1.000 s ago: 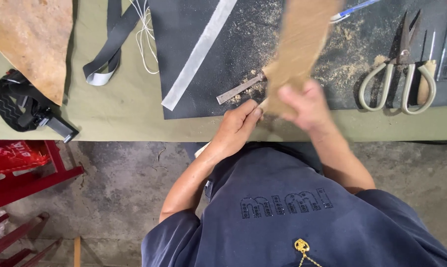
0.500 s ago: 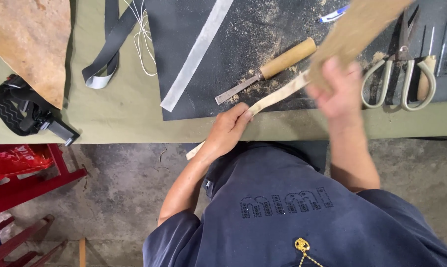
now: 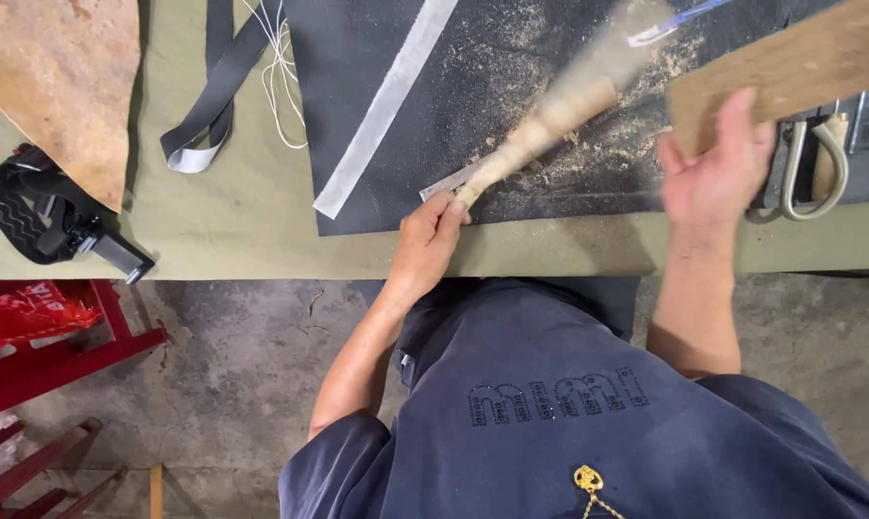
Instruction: Sanding the edges of a thin strip of material with sandpaper on a workshop table to smooth the surface.
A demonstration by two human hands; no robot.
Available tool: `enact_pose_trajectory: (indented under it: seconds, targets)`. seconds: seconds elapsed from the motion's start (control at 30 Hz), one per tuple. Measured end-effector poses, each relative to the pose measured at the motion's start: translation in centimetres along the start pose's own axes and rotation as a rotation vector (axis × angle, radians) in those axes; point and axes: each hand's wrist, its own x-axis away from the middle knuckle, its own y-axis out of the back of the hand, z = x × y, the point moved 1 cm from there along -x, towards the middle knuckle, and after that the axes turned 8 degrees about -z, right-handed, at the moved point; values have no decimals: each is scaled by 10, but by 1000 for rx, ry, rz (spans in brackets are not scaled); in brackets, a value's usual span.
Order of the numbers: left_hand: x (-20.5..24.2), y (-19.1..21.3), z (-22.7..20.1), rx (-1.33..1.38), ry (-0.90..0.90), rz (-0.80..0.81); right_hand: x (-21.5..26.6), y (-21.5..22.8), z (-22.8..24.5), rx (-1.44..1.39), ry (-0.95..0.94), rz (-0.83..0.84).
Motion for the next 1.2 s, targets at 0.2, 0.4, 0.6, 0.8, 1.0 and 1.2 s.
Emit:
enact_pose_trajectory:
  seconds: [0.2,0.4,0.6,0.8,1.0,1.2]
  targets:
    - [-5,-9,5,114,-49,-6,5,0,-6,122,187,332]
    - [-18,-44,-29,171,-334,60,-10,-3,-112,45,284,596]
    - [-26,-50,-30,129,-352,52,37,-54,-45,-24,186,891]
    - [-17,-55,-32,241,-353,60,40,-62,-32,182,314,975]
    - [8,-30,-25,284,-304,122,-25,-35,-46,135,279,650]
    - [22,-13,-1,269,-148,115,-42,-5,0,293,603,589]
